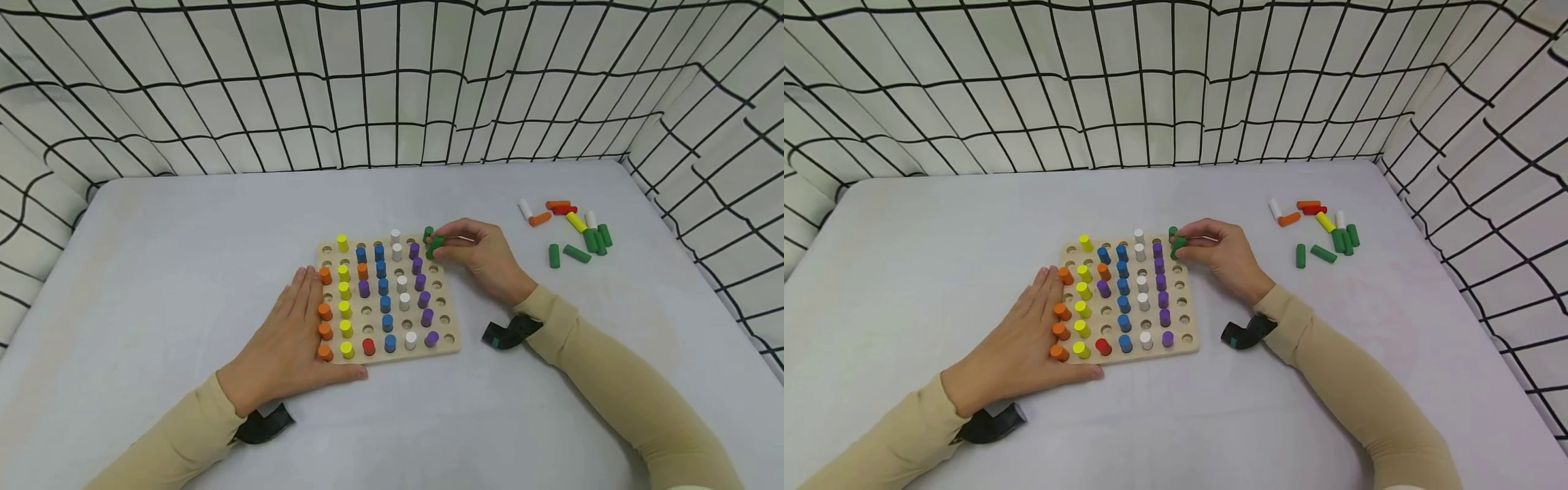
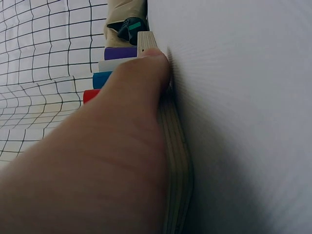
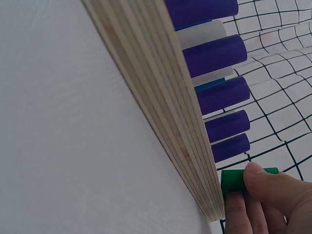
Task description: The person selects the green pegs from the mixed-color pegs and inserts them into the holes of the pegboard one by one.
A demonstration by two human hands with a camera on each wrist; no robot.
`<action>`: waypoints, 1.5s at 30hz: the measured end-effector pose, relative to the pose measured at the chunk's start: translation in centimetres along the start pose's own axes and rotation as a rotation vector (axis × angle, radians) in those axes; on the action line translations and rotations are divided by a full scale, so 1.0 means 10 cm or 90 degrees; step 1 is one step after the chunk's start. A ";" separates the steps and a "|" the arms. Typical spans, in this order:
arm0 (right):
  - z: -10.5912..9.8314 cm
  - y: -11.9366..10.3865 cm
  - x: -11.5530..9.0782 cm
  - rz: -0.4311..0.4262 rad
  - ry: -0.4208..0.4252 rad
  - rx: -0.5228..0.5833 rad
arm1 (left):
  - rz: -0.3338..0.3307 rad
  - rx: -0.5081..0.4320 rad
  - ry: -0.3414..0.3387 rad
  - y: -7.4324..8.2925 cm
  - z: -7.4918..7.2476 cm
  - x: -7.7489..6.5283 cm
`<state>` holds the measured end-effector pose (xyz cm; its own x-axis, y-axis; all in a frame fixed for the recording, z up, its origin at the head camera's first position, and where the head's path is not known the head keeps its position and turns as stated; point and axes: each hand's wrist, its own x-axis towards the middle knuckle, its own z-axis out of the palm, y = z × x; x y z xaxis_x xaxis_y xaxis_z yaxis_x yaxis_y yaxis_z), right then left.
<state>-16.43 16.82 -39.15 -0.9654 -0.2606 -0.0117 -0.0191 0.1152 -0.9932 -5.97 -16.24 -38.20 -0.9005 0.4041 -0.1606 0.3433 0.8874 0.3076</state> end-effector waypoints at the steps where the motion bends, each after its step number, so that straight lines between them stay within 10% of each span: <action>1: 0.00 0.00 0.00 -0.001 -0.002 -0.002 | 0.002 0.000 0.000 0.00 0.00 0.00; 45: -0.02 -0.04 -0.04 -0.040 0.002 -0.129 | -0.001 -0.010 -0.004 0.03 -0.01 0.02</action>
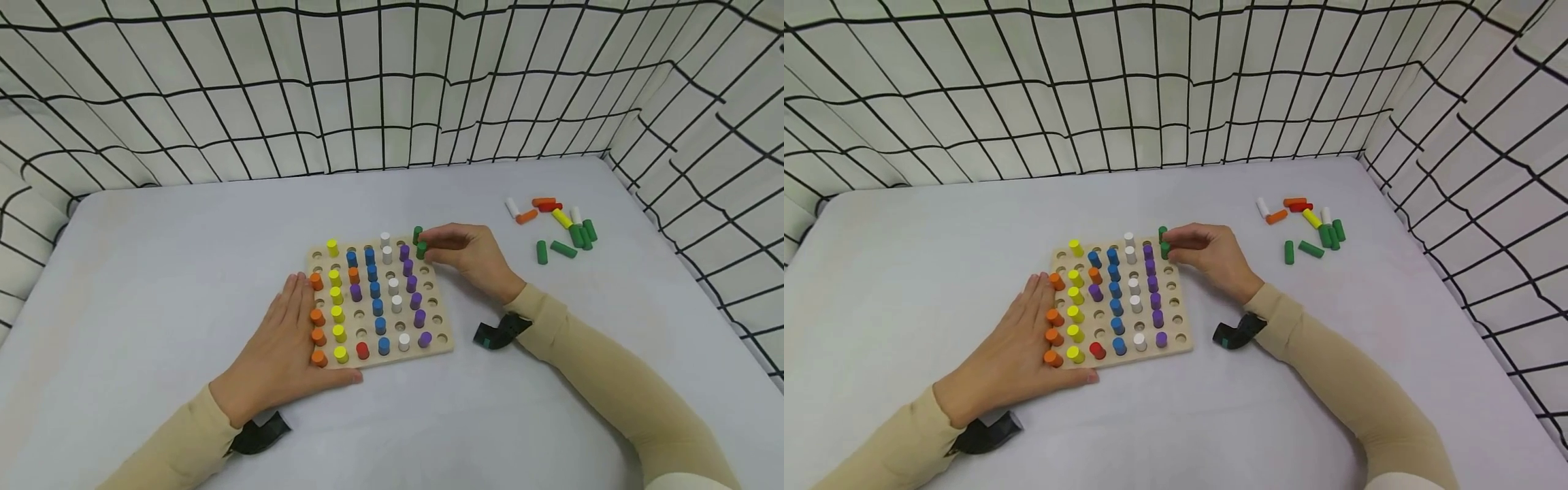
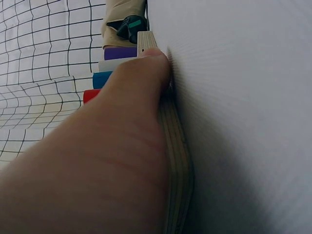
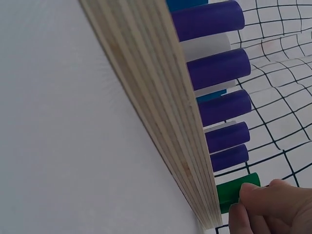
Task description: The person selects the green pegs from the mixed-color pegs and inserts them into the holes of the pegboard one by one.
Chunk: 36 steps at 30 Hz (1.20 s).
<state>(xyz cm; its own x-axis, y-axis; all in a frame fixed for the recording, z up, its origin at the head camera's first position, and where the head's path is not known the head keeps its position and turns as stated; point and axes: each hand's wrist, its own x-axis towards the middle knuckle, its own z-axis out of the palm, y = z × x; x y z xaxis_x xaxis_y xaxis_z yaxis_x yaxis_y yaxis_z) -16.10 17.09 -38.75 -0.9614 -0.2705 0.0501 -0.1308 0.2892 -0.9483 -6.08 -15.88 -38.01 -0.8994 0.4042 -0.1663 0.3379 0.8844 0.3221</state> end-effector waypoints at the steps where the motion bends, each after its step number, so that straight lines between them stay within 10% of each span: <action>1: 0.00 -0.01 0.00 0.000 0.000 -0.004 | -0.002 0.001 0.000 0.00 0.01 -0.01; 18: -0.68 -0.18 -0.18 0.060 0.094 -0.178 | -0.002 -0.002 0.003 -0.02 0.03 -0.01; 36: -1.49 0.03 -0.60 0.150 0.075 -0.435 | -0.003 0.004 0.002 -0.04 0.01 -0.02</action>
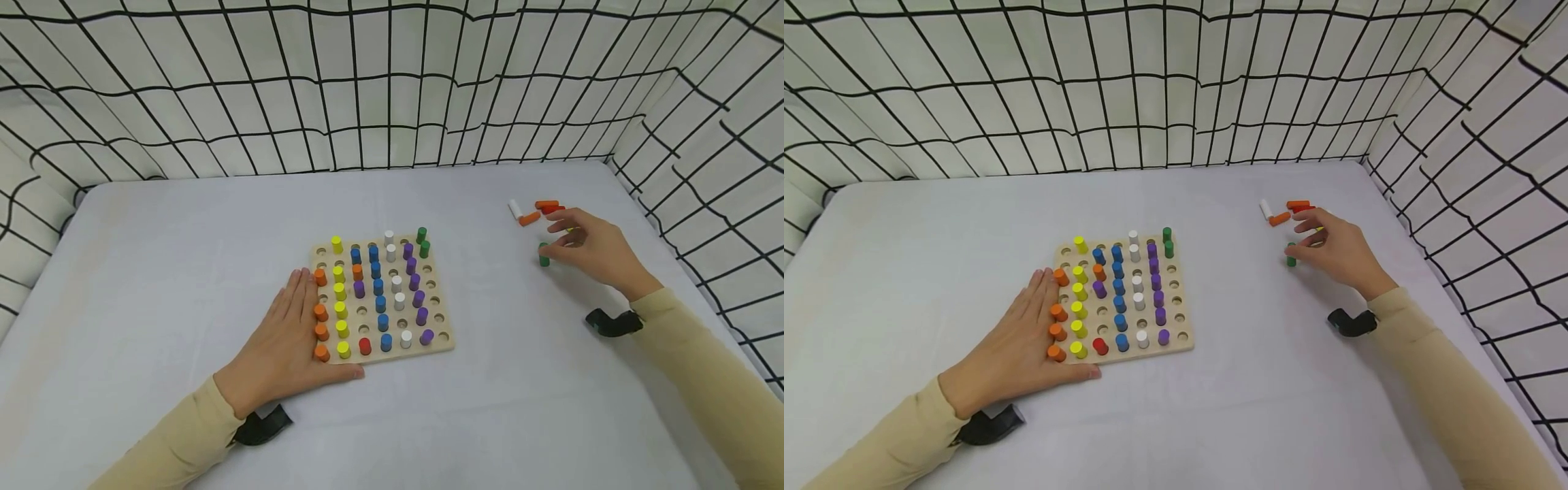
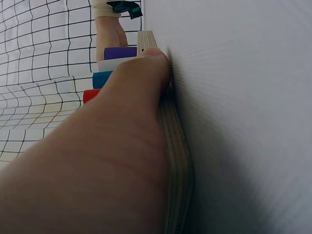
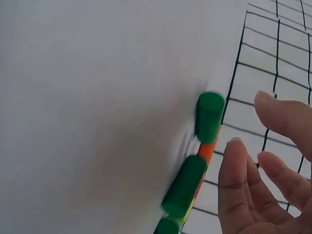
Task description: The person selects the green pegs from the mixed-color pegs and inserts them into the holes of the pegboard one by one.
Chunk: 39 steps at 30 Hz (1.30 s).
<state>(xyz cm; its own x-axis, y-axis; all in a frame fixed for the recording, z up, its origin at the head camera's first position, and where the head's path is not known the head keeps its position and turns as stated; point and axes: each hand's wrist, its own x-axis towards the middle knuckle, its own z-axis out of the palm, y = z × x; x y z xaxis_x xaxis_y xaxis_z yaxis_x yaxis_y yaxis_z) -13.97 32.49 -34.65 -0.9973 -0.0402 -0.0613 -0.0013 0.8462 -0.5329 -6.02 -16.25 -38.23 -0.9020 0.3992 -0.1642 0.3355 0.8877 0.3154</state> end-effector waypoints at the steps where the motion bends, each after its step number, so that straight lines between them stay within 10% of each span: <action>1: -0.01 0.03 0.00 0.006 -0.005 -0.009 | 0.000 -0.001 0.000 0.00 0.00 0.00; 39: 0.06 -0.13 0.21 -0.006 -0.103 -0.044 | 0.001 -0.004 -0.001 0.00 0.00 0.00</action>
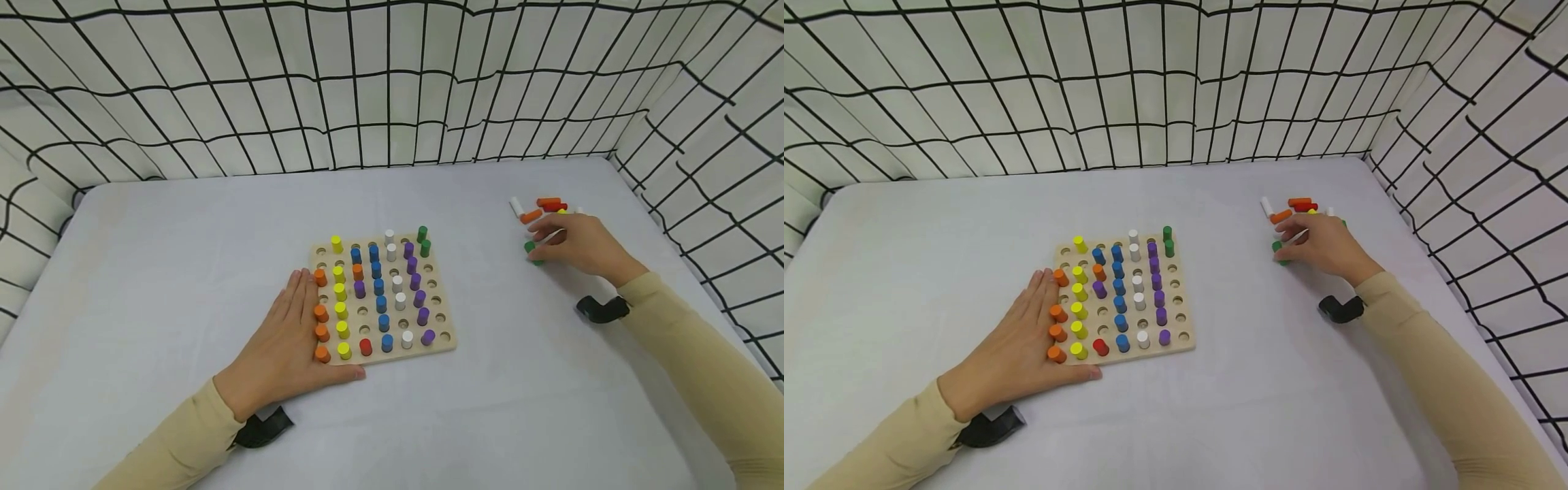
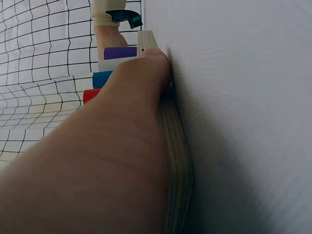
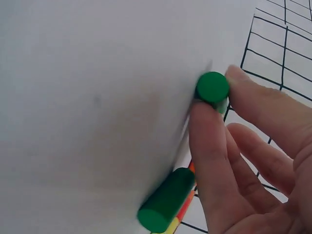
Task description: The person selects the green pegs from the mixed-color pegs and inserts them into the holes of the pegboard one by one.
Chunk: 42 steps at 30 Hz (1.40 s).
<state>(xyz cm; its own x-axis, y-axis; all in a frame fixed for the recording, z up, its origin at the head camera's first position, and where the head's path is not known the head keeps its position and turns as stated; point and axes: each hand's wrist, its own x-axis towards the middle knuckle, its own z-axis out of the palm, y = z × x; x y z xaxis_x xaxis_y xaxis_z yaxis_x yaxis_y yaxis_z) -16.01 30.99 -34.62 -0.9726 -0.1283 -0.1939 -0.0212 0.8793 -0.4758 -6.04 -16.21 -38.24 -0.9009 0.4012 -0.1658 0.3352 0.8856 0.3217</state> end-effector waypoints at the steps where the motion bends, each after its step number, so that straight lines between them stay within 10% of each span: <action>1: 0.00 -0.01 0.00 -0.001 -0.006 0.002 | -0.001 0.001 -0.001 0.00 0.00 0.00; 17: 0.07 -0.22 0.06 -0.066 -0.078 -0.008 | 0.002 0.004 0.002 0.00 0.01 0.00; 42: 0.41 -0.58 0.13 -0.033 -0.129 0.384 | -0.001 0.010 0.007 -0.01 0.01 0.00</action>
<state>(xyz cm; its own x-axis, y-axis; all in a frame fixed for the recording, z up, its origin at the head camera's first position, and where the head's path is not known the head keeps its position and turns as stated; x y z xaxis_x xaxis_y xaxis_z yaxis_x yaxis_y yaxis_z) -16.18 23.88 -35.62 -0.9092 -0.3002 -0.2885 0.1249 0.4645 -0.8767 -6.03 -16.23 -38.35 -0.9043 0.3972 -0.1565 0.3377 0.8898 0.3068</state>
